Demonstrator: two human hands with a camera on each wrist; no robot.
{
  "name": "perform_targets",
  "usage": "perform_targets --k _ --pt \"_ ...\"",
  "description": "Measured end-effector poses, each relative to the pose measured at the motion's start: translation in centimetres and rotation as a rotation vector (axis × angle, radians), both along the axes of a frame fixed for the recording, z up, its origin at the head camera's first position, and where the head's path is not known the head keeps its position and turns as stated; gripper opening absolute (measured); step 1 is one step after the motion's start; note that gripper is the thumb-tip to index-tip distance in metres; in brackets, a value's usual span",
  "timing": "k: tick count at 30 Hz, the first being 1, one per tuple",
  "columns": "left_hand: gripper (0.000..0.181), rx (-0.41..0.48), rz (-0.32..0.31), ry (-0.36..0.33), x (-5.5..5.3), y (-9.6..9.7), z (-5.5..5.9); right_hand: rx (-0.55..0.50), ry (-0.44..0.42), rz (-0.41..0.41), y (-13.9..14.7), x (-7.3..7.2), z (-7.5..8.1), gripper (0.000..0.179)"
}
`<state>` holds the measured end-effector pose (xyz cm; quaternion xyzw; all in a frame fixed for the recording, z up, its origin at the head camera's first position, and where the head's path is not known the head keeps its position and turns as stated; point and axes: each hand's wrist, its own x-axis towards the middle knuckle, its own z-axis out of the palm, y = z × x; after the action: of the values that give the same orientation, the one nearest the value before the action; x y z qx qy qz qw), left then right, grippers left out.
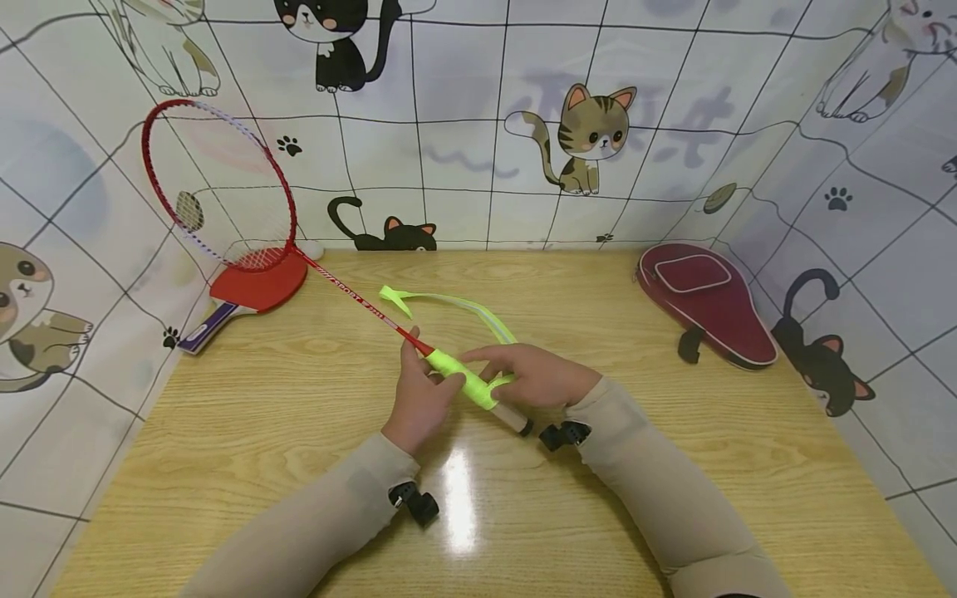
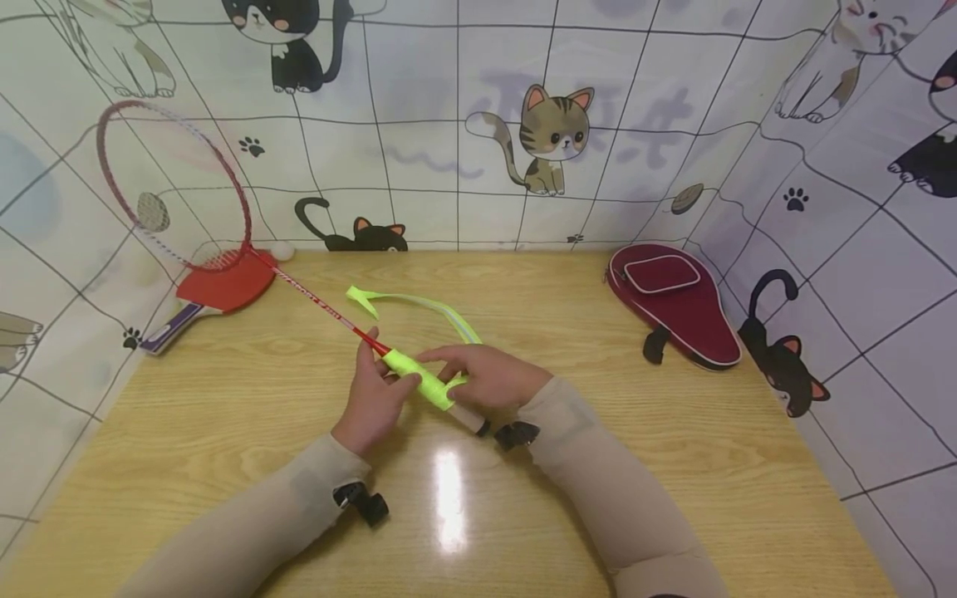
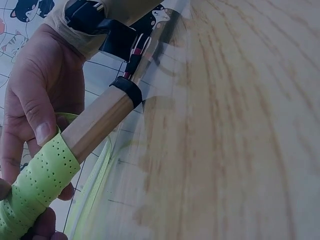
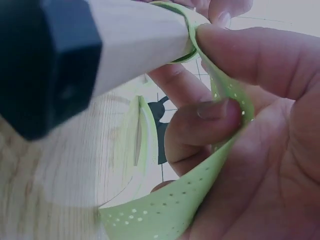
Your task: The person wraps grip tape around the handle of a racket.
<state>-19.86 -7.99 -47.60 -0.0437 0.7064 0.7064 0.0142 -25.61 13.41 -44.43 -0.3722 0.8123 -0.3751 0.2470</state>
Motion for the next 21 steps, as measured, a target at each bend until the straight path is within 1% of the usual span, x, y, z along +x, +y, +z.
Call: perform_targets --k 8,15,18,21 --pt "0.102 -0.062 -0.017 0.009 0.09 -0.18 -0.06 0.047 0.023 -0.028 -0.07 0.04 0.01 0.064" --pt "0.103 -0.048 -0.019 0.001 -0.04 -0.17 -0.32 0.042 0.043 -0.010 -0.05 0.03 0.09 0.063" --pt "0.103 -0.047 -0.016 0.004 0.01 -0.16 -0.25 0.036 0.031 -0.004 -0.07 0.05 0.19 0.064" --pt "0.104 -0.034 -0.014 0.001 0.03 -0.16 -0.23 0.027 -0.003 -0.004 -0.08 0.11 0.18 0.066"
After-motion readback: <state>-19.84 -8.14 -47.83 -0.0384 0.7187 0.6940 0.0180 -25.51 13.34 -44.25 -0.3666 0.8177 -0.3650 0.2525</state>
